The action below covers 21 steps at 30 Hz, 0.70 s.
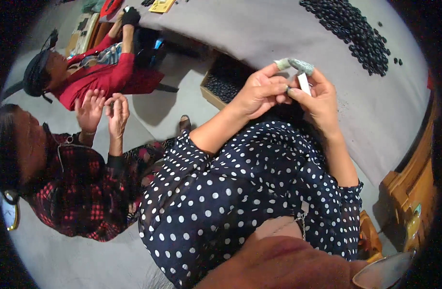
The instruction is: The person sorts and inspects small black plastic parts by hand at a workstation.
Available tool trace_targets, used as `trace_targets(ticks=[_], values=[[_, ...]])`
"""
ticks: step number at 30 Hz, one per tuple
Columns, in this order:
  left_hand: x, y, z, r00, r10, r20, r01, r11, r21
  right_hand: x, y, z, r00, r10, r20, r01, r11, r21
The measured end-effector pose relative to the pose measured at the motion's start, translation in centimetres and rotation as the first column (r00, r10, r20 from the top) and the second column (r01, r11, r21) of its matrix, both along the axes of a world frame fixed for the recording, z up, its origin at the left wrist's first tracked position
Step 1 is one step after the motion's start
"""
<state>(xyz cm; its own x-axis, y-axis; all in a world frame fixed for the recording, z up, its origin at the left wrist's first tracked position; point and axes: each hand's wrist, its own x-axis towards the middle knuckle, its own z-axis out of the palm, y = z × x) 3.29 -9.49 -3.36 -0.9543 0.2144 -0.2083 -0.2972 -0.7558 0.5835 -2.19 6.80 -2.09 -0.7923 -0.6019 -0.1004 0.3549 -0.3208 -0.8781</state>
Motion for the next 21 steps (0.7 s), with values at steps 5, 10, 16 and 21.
trace_targets(ticks=[5, 10, 16, 21], values=[[0.4, -0.2, 0.5, 0.998, -0.048, -0.050, 0.045, 0.998, -0.054, -0.2, 0.6, 0.0, 0.994, 0.073, 0.080, -0.073, 0.997, -0.004], [0.1, 0.1, 0.3, 0.992, -0.123, 0.036, 0.117, 0.983, 0.140, 0.3, 0.3, 0.3, 1.000, 0.016, 0.013, -0.016, 1.000, 0.013], [0.0, 1.0, 0.1, 0.988, -0.131, 0.083, 0.088, 0.912, 0.401, 1.1, 0.6, 0.3, 1.000, -0.020, -0.018, 0.020, 0.999, -0.027], [0.4, 0.6, 1.2, 0.990, -0.131, 0.058, 0.120, 0.979, 0.167, 1.0, 1.2, 0.0, 0.996, 0.053, 0.065, -0.046, 0.995, -0.093]])
